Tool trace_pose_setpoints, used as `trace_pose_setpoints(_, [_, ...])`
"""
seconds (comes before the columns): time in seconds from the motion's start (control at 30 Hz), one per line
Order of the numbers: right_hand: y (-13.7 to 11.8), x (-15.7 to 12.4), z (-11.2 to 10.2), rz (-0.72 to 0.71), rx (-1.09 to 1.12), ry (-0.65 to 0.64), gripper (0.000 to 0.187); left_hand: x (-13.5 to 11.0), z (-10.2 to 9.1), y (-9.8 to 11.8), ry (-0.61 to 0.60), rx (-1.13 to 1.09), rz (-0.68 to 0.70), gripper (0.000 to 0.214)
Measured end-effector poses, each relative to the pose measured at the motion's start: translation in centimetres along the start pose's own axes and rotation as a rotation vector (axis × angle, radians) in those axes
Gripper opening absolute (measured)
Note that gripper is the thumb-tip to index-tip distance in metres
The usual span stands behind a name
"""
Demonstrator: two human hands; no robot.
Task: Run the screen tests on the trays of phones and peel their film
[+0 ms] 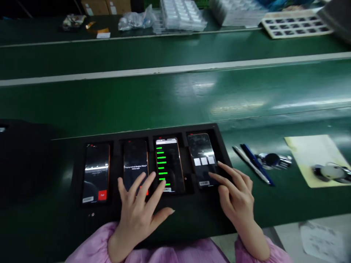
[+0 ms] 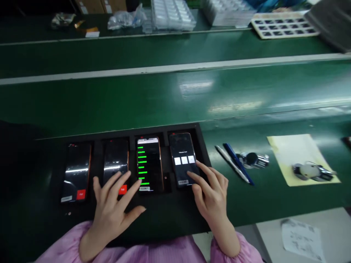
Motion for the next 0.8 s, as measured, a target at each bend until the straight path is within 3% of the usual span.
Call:
trace_pose_setpoints(0.37, [0.3,1.9,0.2,0.040,-0.054,-0.025,0.034,-2.6,-1.2,-2.6,0.096,0.001,0.011,0.041])
trace_pose_setpoints(0.5, [0.3,1.3,-2.2,0.085,0.093,0.087,0.038,-2.9,-0.8,-3.1,0.111,-0.034,-0.017,0.047])
trace_pose_setpoints(0.57, [0.2,0.6,-2.7,0.088,0.124,0.060,0.039,-3.0,-0.7,-3.2,0.123,-0.050,-0.026,0.049])
trace_pose_setpoints(0.8, [0.0,-1.5,-2.0,0.086,0.121,-0.016,0.040,-3.2,-0.4,-3.2,0.133,-0.052,-0.029,0.055])
Point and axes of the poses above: each hand's wrist, its own x-axis towards the middle knuckle, its own z-axis out of the palm, y = z × x, the point moved 5 cm from there along x, towards the middle knuckle, and after that the axes turned 2 degrees about x, right-handed, at the moved point
